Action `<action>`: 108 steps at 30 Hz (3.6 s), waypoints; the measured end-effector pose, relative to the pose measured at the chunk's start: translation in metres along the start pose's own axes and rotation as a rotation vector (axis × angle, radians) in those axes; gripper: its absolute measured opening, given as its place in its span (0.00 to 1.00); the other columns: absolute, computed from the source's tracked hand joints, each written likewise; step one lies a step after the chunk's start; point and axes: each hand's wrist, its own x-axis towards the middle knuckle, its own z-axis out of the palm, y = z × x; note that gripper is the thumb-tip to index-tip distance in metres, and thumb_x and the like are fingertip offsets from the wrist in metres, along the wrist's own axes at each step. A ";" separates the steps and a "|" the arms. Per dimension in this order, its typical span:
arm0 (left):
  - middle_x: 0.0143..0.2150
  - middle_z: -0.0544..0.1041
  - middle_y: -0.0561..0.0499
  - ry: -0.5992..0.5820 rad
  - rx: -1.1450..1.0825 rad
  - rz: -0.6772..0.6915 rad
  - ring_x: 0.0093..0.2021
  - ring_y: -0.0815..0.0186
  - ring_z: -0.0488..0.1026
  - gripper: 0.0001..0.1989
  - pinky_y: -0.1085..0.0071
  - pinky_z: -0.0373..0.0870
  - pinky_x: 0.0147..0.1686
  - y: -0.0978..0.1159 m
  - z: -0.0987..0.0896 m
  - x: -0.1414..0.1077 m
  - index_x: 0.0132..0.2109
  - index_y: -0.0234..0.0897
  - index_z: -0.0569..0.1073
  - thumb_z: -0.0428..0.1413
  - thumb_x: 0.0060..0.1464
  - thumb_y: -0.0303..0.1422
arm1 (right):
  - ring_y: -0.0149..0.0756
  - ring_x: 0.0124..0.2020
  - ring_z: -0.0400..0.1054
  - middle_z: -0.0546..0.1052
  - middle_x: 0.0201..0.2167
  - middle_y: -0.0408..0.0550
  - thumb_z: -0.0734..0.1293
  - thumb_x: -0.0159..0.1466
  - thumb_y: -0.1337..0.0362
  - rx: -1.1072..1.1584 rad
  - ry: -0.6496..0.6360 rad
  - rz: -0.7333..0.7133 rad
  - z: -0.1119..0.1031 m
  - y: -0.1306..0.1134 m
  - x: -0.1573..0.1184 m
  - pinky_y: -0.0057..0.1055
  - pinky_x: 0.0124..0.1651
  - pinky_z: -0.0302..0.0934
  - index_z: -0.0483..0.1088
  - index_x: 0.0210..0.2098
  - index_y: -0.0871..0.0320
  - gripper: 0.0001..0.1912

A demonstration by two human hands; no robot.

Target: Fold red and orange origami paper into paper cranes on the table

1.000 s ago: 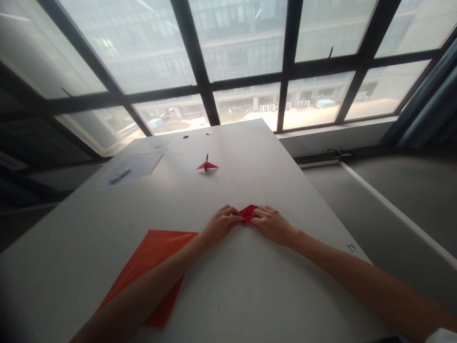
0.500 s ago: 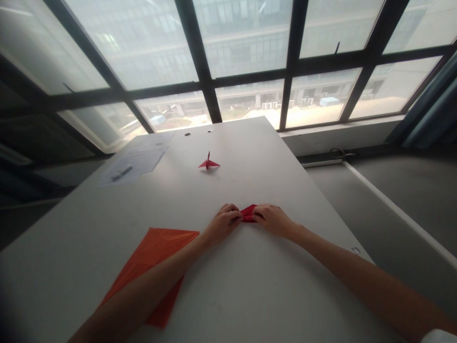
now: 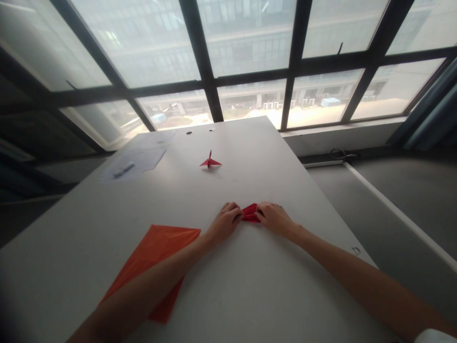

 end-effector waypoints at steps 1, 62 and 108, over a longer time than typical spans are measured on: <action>0.41 0.74 0.47 -0.004 0.043 -0.005 0.45 0.61 0.69 0.10 0.63 0.68 0.48 0.002 -0.002 0.000 0.43 0.38 0.75 0.49 0.65 0.31 | 0.35 0.33 0.68 0.76 0.33 0.47 0.62 0.66 0.63 -0.009 -0.003 0.002 0.000 0.000 0.000 0.29 0.36 0.54 0.71 0.33 0.56 0.08; 0.72 0.42 0.35 -0.253 0.258 0.132 0.72 0.53 0.35 0.40 0.55 0.43 0.68 0.033 0.009 -0.027 0.70 0.29 0.45 0.40 0.64 0.53 | 0.38 0.43 0.65 0.74 0.39 0.48 0.64 0.65 0.70 0.007 0.216 -0.097 0.007 0.010 0.016 0.33 0.50 0.60 0.75 0.38 0.57 0.07; 0.70 0.51 0.33 -0.175 0.352 0.118 0.71 0.49 0.45 0.40 0.55 0.44 0.67 0.033 0.020 -0.028 0.68 0.25 0.52 0.39 0.63 0.54 | 0.43 0.67 0.54 0.62 0.65 0.58 0.54 0.71 0.63 -0.254 0.143 -0.191 0.007 -0.008 -0.022 0.43 0.67 0.49 0.58 0.65 0.65 0.25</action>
